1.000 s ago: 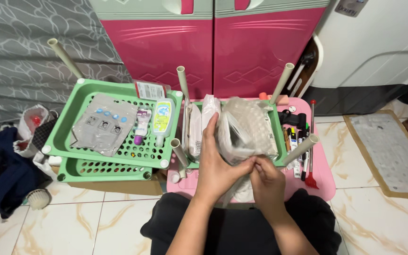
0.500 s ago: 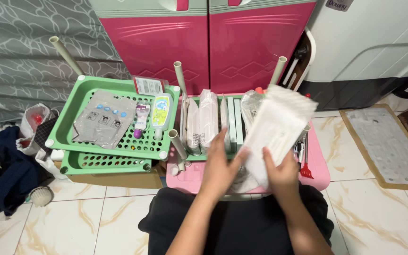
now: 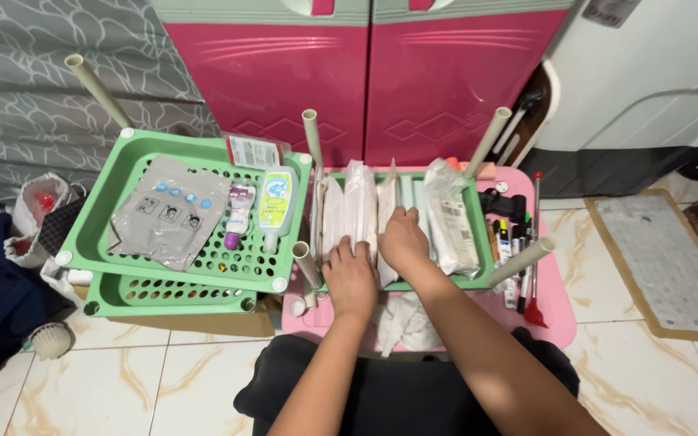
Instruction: The person sits on the floor and unwraps plastic-wrapped packages one at a time, tearing off the plastic wrap. They place the unwrapped items, including a phone case in a box, upright into green plastic baskets and arrange them in rows.
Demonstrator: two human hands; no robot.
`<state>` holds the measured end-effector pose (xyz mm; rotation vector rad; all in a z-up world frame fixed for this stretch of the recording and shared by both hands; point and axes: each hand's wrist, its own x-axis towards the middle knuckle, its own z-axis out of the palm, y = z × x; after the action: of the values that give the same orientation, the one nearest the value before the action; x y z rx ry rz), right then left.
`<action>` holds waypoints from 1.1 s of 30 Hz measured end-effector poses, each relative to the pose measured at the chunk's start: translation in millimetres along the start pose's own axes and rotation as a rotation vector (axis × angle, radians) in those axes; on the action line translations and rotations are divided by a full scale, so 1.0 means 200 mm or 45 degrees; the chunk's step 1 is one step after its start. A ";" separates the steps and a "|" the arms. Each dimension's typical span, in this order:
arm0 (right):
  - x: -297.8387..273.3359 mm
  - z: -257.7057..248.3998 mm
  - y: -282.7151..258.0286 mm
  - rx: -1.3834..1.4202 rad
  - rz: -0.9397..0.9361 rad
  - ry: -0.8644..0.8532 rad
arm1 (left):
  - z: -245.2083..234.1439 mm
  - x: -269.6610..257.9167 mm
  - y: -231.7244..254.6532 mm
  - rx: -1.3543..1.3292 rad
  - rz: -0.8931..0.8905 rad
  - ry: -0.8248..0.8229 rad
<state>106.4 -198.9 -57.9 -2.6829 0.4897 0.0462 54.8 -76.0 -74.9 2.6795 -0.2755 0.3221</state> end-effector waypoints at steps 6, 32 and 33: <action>0.14 0.23 0.05 -0.134 -0.218 0.362 | -0.02 0.10 0.04 -0.070 -0.128 -0.174; -0.07 -0.13 -0.02 1.022 -0.270 0.188 | -0.22 0.12 0.10 -0.273 0.013 0.412; -0.11 -0.17 -0.03 1.280 -0.251 0.054 | -0.30 0.07 0.17 -0.307 0.103 0.470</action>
<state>86.1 -200.4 -22.9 -1.7261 0.1700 -0.2482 48.5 -82.4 -5.7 2.3219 -0.2884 0.7467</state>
